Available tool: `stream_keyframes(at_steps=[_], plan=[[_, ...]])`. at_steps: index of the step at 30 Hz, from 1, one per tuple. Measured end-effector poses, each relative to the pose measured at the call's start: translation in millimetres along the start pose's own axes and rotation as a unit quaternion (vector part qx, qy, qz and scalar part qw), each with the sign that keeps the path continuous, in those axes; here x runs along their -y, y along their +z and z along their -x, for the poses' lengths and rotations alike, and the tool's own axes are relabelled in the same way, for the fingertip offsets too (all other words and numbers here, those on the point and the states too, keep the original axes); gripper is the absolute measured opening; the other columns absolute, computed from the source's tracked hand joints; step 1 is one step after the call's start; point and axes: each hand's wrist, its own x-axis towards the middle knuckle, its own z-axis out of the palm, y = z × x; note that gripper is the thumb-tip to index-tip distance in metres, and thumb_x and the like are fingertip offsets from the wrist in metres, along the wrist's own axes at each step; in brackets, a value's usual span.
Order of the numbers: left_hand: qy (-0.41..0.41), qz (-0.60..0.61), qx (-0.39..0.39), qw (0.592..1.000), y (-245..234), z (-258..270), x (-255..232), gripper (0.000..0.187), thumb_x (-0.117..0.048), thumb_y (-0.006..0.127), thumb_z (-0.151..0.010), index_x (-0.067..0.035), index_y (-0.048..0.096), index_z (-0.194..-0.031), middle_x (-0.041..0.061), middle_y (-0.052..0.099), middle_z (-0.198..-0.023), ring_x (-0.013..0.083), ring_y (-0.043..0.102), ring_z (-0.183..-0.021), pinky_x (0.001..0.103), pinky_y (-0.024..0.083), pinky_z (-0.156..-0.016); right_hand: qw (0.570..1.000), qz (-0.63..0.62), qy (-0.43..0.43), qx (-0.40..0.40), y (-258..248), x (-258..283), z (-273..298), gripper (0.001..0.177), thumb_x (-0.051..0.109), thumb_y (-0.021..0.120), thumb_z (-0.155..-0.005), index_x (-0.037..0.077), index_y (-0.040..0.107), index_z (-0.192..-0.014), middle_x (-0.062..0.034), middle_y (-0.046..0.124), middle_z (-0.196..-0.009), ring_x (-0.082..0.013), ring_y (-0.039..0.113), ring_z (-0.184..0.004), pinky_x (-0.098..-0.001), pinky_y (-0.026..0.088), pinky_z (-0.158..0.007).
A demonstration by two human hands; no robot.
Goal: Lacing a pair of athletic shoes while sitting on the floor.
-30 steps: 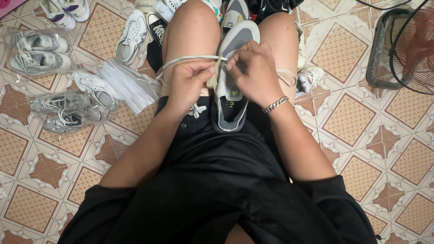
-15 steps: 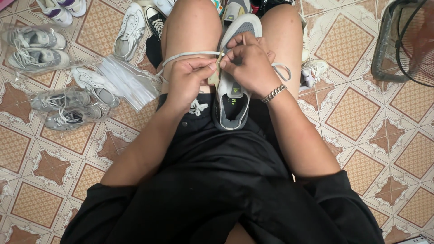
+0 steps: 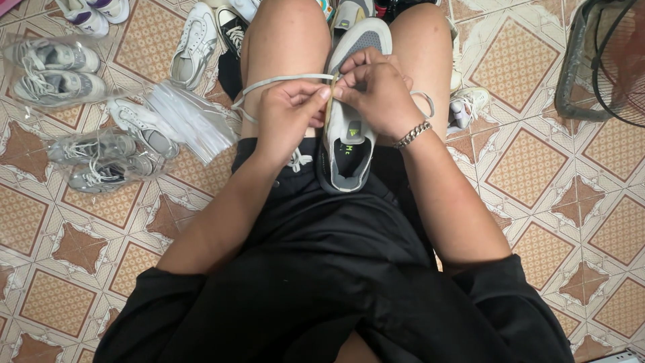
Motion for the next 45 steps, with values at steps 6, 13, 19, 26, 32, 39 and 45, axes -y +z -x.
stream_keyframes(at_steps=[6, 13, 19, 26, 32, 39, 45], plan=[[-0.002, -0.036, -0.040, 0.999, 7.6, -3.7, -0.2, 0.016, -0.013, 0.071, -0.097, 0.003, 0.073, -0.098, 0.006, 0.074, -0.080, 0.0086, 0.069, -0.066, 0.022, 0.056, -0.057, 0.999, -0.046, -0.012, -0.019, -1.9, 3.3, 5.6, 0.011, 0.021, 0.084, -0.087, 0.012, 0.080, -0.092, 0.0036, 0.066, -0.117, -0.0192, 0.056, -0.114, -0.0378, 0.037, -0.100], [0.040, -0.118, -0.133, 0.983, -19.3, -21.0, 7.2, 0.014, -0.015, 0.057, -0.108, -0.002, 0.060, -0.103, 0.001, 0.064, -0.073, 0.0079, 0.063, -0.061, 0.025, 0.055, -0.051, 0.994, 0.006, -0.057, -0.094, -15.0, 20.9, 30.0, 0.034, 0.023, 0.091, -0.079, 0.012, 0.067, -0.100, -0.0013, 0.065, -0.111, -0.0241, 0.056, -0.115, -0.0385, 0.038, -0.103], [0.042, 0.124, -0.292, 0.947, -124.9, -25.3, -15.7, 0.015, -0.016, 0.048, -0.106, -0.004, 0.050, -0.116, 0.012, 0.065, -0.088, 0.0227, 0.072, -0.079, 0.035, 0.066, -0.066, 0.957, 0.157, -0.085, -0.230, -24.1, 13.9, 61.5, 0.051, 0.009, 0.088, -0.081, 0.011, 0.060, -0.124, -0.0090, 0.056, -0.121, -0.0325, 0.047, -0.117, -0.0430, 0.035, -0.106], [0.017, 0.350, -0.361, 0.864, -229.2, -16.4, -1.9, 0.031, -0.019, 0.042, -0.107, 0.008, 0.051, -0.119, 0.020, 0.065, -0.108, 0.0375, 0.073, -0.102, 0.051, 0.057, -0.101, 0.956, 0.059, -0.094, -0.273, -17.5, -6.1, 70.0, 0.055, 0.007, 0.086, -0.087, 0.004, 0.053, -0.131, -0.0123, 0.051, -0.131, -0.0297, 0.046, -0.125, -0.0410, 0.040, -0.112], [0.007, 0.360, -0.347, 0.866, -212.7, -15.5, 7.3, 0.029, -0.021, 0.039, -0.106, 0.006, 0.047, -0.112, 0.018, 0.062, -0.103, 0.0348, 0.073, -0.100, 0.049, 0.058, -0.097, 0.968, -0.012, -0.068, -0.239, -16.3, 0.2, 67.5, 0.044, 0.002, 0.080, -0.091, 0.003, 0.059, -0.129, -0.0090, 0.058, -0.121, -0.0206, 0.058, -0.104, -0.0313, 0.049, -0.090], [0.193, -0.143, -0.308, 0.921, -108.9, -9.5, -24.0, 0.017, -0.011, 0.060, -0.099, -0.006, 0.055, -0.114, 0.012, 0.057, -0.104, 0.0229, 0.058, -0.091, 0.037, 0.052, -0.077, 0.984, -0.006, -0.067, -0.165, -37.2, 11.4, 50.4, 0.024, 0.007, 0.077, -0.096, 0.002, 0.070, -0.117, -0.0104, 0.060, -0.104, -0.0211, 0.061, -0.084, -0.0325, 0.051, -0.075], [0.342, -0.488, -0.135, 0.792, -18.8, 14.5, -35.0, 0.014, -0.023, 0.070, -0.101, -0.012, 0.067, -0.109, 0.009, 0.061, -0.114, 0.0297, 0.058, -0.112, 0.046, 0.040, -0.098, 0.993, 0.054, -0.067, -0.075, -46.5, 8.1, 34.2, 0.017, 0.014, 0.069, -0.106, -0.002, 0.065, -0.103, -0.0152, 0.058, -0.103, -0.0304, 0.061, -0.085, -0.0389, 0.050, -0.078]])
